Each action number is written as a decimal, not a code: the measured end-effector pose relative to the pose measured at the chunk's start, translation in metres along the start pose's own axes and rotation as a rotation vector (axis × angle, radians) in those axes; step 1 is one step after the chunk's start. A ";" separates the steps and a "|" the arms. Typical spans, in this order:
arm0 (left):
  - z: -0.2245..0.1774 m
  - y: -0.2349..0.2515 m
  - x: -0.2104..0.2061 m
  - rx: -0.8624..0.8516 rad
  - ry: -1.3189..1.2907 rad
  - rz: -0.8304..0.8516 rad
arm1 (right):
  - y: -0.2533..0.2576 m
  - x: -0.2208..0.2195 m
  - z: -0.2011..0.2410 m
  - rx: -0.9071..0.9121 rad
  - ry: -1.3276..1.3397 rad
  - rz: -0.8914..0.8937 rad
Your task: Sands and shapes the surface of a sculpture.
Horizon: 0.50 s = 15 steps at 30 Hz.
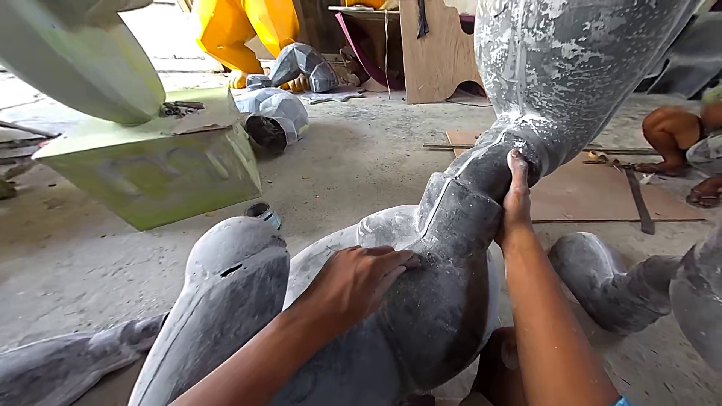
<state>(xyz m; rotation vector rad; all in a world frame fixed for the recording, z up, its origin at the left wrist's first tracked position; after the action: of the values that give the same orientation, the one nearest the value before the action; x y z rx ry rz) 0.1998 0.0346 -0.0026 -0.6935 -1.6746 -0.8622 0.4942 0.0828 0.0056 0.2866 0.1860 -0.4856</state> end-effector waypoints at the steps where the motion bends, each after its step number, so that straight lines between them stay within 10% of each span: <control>1: 0.001 0.004 0.000 0.002 -0.016 0.003 | 0.000 0.001 0.000 -0.004 -0.005 -0.015; 15: 0.002 0.021 -0.007 0.038 -0.203 -0.012 | 0.008 0.000 -0.005 -0.039 -0.033 -0.023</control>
<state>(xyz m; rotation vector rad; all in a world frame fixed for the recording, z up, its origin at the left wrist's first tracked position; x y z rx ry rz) 0.2175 0.0478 -0.0052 -0.7660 -1.8726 -0.7867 0.4973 0.0910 0.0026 0.2388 0.1666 -0.5084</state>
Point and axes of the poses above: each hand's wrist, its own y-axis towards the middle knuckle, its own x-axis out of the back of the hand, z = x × y, the point moved 3 cm from there along y, towards the middle knuckle, and after that the axes turned 12 degrees about z, right-handed, at the moved point
